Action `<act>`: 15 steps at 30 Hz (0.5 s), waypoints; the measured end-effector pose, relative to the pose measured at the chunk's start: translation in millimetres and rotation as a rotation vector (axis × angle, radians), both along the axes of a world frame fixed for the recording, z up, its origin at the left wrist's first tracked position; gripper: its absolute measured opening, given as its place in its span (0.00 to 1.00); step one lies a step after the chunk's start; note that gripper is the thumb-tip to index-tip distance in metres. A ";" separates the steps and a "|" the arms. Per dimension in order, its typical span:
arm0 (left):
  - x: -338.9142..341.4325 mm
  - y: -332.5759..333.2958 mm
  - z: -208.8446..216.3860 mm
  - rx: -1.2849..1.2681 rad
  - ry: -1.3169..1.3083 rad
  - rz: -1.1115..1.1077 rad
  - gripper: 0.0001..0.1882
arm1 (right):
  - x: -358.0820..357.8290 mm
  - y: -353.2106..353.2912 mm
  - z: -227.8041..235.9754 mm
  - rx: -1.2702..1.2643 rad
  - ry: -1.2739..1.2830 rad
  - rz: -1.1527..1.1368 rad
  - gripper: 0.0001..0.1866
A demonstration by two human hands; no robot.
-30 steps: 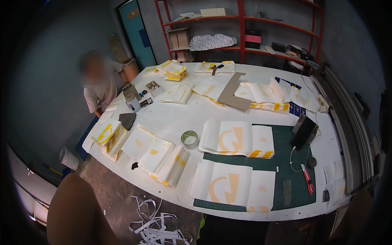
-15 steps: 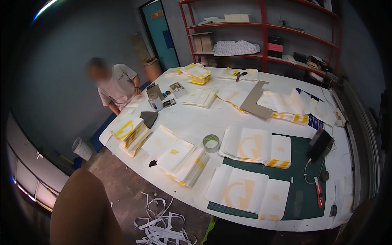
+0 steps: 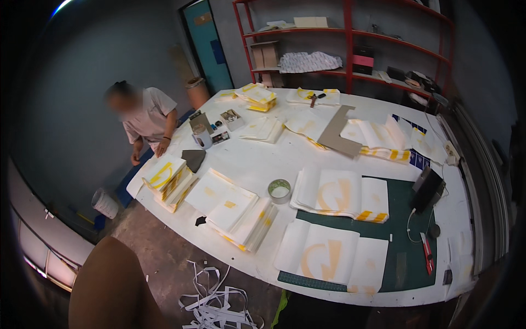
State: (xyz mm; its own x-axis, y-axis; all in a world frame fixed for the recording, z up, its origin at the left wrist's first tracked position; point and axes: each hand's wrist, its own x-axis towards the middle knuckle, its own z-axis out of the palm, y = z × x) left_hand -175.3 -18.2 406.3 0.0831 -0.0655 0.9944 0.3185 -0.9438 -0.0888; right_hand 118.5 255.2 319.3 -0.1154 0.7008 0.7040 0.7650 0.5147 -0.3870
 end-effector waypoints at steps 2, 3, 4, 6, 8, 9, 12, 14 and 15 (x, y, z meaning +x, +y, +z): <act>1.9 3.2 -3.0 -0.013 0.003 -0.011 0.27 | 26.3 -17.8 3.6 0.027 0.009 -0.033 0.30; 1.6 4.0 -3.6 -0.015 0.002 -0.016 0.27 | 39.9 -28.9 8.1 0.048 0.013 -0.054 0.30; 1.8 5.2 -5.1 -0.021 0.003 -0.019 0.27 | 52.4 -38.3 10.1 0.062 0.015 -0.073 0.30; 3.9 7.2 -6.9 -0.028 0.004 -0.032 0.27 | 79.8 -60.7 13.5 0.084 0.019 -0.117 0.30; 6.9 8.2 -8.9 -0.032 0.010 -0.042 0.27 | 106.5 -83.2 15.6 0.106 0.029 -0.161 0.30; 8.3 6.0 -8.6 -0.038 0.017 -0.039 0.27 | 118.0 -94.1 15.4 0.117 0.036 -0.177 0.29; 15.2 10.2 -8.6 -0.042 0.018 -0.045 0.27 | 156.7 -127.2 15.7 0.134 0.040 -0.255 0.29; 18.8 12.4 -12.6 -0.042 0.021 -0.068 0.26 | 181.9 -150.7 15.6 0.148 0.036 -0.318 0.29; 20.6 11.1 -13.3 -0.039 0.022 -0.071 0.26 | 193.4 -162.9 15.8 0.151 0.035 -0.344 0.29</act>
